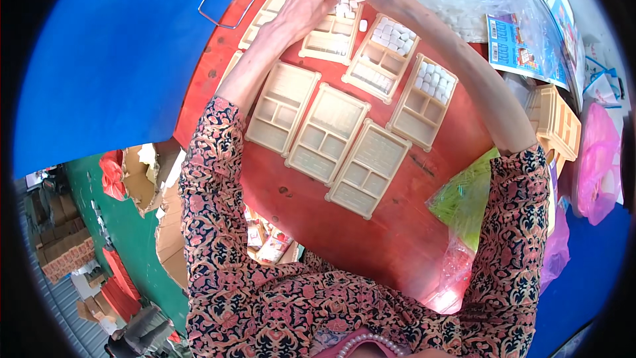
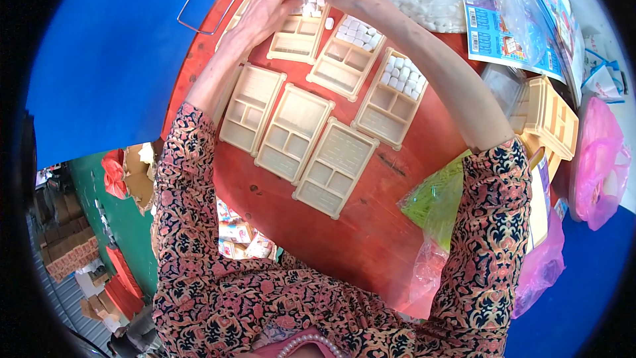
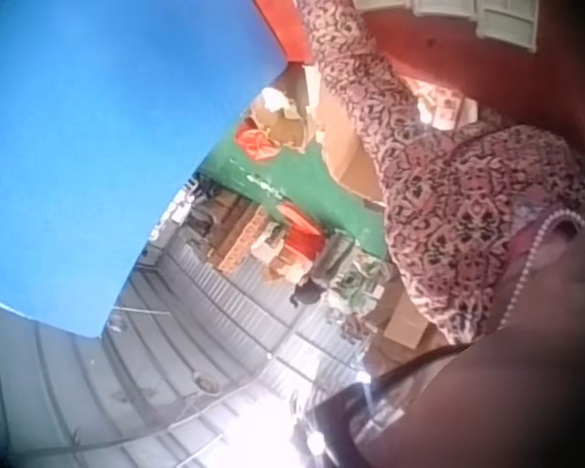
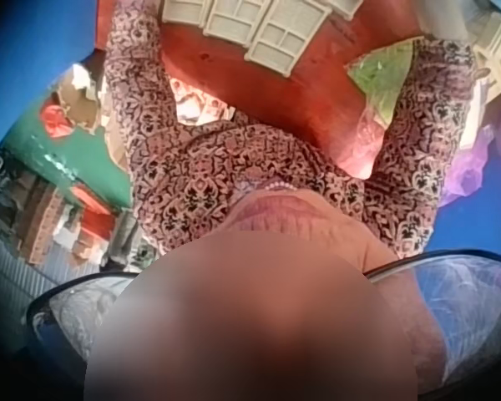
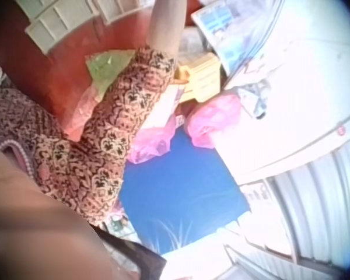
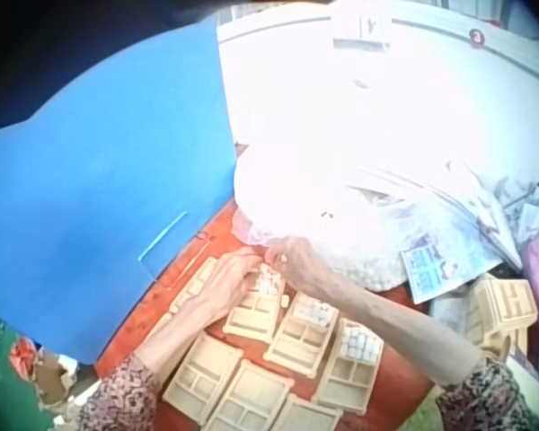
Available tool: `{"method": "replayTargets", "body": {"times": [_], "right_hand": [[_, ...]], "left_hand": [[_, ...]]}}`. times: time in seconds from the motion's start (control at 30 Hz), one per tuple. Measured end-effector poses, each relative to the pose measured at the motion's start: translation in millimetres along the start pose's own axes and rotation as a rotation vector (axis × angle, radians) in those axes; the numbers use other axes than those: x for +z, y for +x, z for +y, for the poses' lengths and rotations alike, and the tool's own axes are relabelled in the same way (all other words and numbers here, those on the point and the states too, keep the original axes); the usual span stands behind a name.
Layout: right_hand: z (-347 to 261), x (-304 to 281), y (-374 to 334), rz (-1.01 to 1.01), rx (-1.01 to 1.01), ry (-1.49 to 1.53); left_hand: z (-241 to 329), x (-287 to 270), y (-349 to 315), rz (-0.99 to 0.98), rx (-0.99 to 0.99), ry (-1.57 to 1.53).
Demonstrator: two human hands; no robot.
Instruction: Sorting and placing small white plastic components into partitioned trays.
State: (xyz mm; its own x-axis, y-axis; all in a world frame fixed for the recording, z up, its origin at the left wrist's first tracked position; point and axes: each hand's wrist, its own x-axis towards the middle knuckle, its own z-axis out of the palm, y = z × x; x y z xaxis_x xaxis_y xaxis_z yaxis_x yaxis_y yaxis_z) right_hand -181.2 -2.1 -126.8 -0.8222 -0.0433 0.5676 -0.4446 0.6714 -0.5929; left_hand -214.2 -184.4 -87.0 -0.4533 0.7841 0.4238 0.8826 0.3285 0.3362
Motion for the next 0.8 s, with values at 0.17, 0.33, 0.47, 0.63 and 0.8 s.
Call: {"method": "replayTargets", "body": {"times": [0.17,0.33,0.47,0.63,0.8], "right_hand": [[-2,3,1,-0.010,0.078,0.132],[11,1,-2,-0.035,0.192,0.297],[24,-8,-11,-0.015,0.200,0.088],[-39,-14,-8,-0.271,0.198,-0.133],[-15,-16,-11,-0.202,0.162,-0.130]], "left_hand": [[-4,0,-3,-0.047,-0.024,-0.029],[0,0,-4,-0.042,-0.093,-0.126],[6,5,1,0.049,-0.202,-0.170],[-10,2,-8,-0.015,-0.003,-0.003],[2,5,1,0.061,-0.045,-0.038]]}}
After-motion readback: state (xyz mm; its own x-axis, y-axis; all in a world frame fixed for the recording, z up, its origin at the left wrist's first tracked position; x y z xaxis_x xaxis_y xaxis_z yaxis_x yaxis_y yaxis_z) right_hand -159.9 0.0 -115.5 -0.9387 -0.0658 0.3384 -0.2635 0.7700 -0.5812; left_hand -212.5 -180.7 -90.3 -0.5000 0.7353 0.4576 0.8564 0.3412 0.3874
